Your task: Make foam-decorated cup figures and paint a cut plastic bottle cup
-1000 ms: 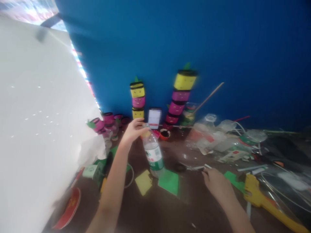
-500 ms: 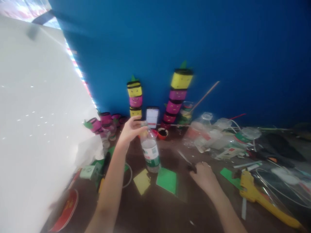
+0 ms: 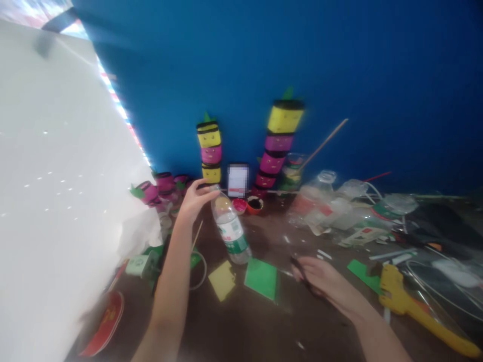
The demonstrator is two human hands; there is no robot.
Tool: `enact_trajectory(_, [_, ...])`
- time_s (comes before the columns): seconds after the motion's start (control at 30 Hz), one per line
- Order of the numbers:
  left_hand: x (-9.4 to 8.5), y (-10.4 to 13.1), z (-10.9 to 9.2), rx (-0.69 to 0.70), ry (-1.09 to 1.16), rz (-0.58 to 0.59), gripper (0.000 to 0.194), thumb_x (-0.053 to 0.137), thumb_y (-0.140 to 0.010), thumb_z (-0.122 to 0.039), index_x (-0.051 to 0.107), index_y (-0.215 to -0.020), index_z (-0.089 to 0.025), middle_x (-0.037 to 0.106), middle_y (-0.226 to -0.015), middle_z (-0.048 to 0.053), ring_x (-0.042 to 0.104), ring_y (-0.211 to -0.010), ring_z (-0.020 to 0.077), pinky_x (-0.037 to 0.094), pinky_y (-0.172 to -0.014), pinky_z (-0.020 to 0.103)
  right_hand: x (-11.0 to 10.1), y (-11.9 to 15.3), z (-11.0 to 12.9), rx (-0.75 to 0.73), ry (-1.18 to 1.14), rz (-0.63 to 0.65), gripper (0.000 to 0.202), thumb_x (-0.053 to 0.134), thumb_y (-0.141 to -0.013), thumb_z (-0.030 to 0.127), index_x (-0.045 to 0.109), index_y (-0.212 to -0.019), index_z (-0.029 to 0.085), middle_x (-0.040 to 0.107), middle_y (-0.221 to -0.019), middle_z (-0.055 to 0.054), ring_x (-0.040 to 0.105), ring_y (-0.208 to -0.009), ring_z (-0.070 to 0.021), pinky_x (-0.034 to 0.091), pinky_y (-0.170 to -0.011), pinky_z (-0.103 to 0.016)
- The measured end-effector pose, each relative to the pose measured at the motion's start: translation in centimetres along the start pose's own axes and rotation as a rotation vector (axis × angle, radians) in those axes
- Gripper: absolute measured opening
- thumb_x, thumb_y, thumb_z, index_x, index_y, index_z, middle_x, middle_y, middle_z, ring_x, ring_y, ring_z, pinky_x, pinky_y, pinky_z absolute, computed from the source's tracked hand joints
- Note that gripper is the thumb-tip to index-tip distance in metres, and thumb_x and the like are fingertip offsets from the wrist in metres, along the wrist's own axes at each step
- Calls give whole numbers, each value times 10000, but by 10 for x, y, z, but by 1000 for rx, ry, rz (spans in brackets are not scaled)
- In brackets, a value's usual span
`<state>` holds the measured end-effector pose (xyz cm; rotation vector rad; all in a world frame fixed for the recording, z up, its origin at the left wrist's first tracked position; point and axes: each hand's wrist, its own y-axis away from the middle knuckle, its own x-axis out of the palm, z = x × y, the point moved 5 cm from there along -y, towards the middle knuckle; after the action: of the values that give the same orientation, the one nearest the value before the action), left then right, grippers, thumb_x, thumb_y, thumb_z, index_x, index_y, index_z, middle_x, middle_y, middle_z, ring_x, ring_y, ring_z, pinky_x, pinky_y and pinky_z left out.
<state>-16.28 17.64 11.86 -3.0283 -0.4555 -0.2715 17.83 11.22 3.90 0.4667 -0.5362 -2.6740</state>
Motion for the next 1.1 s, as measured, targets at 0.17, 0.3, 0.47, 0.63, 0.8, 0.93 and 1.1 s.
enact_trajectory(0.17, [-1, 0, -1, -12, -45, -27, 601, 816, -545, -261, 550, -1071, -147, 683, -898, 82, 655, -850, 217, 501, -812, 361, 47, 12, -8, 173, -563, 291, 419, 697, -598, 566, 541, -702, 191, 596, -696, -41, 580, -626, -153, 306, -409, -199])
enact_trajectory(0.3, [-1, 1, -3, -15, -47, -52, 600, 814, -548, -264, 529, -1064, -154, 679, -880, 72, 655, -838, 212, 508, -790, 355, 62, 11, -19, 341, -675, 343, 387, 684, -627, 528, 478, -651, 201, 550, -616, -3, 536, -510, -112, 236, -356, -171])
enact_trajectory(0.47, [-3, 1, -2, -11, -37, -54, 569, 810, -549, -276, 520, -1024, -157, 667, -847, 55, 656, -805, 204, 510, -759, 344, 67, 9, -22, 396, -667, 427, 411, 586, -683, 574, 430, -644, 196, 559, -565, -3, 418, -386, -62, 179, -334, -158])
enact_trajectory(0.63, [-7, -2, 2, -7, -11, -51, 559, 813, -545, -274, 518, -1004, -151, 650, -774, 23, 649, -748, 183, 497, -745, 332, 72, 5, -24, 385, -727, 487, 494, 514, -693, 659, 410, -582, 189, 530, -500, 7, 336, -338, -44, 152, -312, -149])
enact_trajectory(0.8, [-9, -6, 6, -16, 32, -67, 523, 822, -533, -254, 525, -948, -142, 622, -693, -11, 623, -667, 131, 478, -694, 272, 78, -5, -36, 391, -746, 520, 584, 379, -726, 733, 449, -556, 179, 463, -416, 16, 265, -306, -47, 156, -298, -156])
enact_trajectory(0.93, [-11, -9, 9, -24, 75, -81, 511, 831, -516, -240, 531, -917, -143, 622, -686, -14, 614, -646, 113, 465, -652, 238, 82, -11, -41, 351, -774, 581, 590, 403, -730, 720, 496, -562, 162, 451, -409, 13, 245, -313, -43, 165, -302, -159])
enact_trajectory(1.1, [-14, -11, 12, -27, 110, -105, 495, 839, -498, -223, 536, -881, -140, 627, -685, -6, 614, -640, 112, 461, -632, 230, 85, -15, -40, 294, -836, 636, 551, 471, -725, 688, 549, -628, 151, 485, -435, -3, 277, -344, -49, 192, -321, -156])
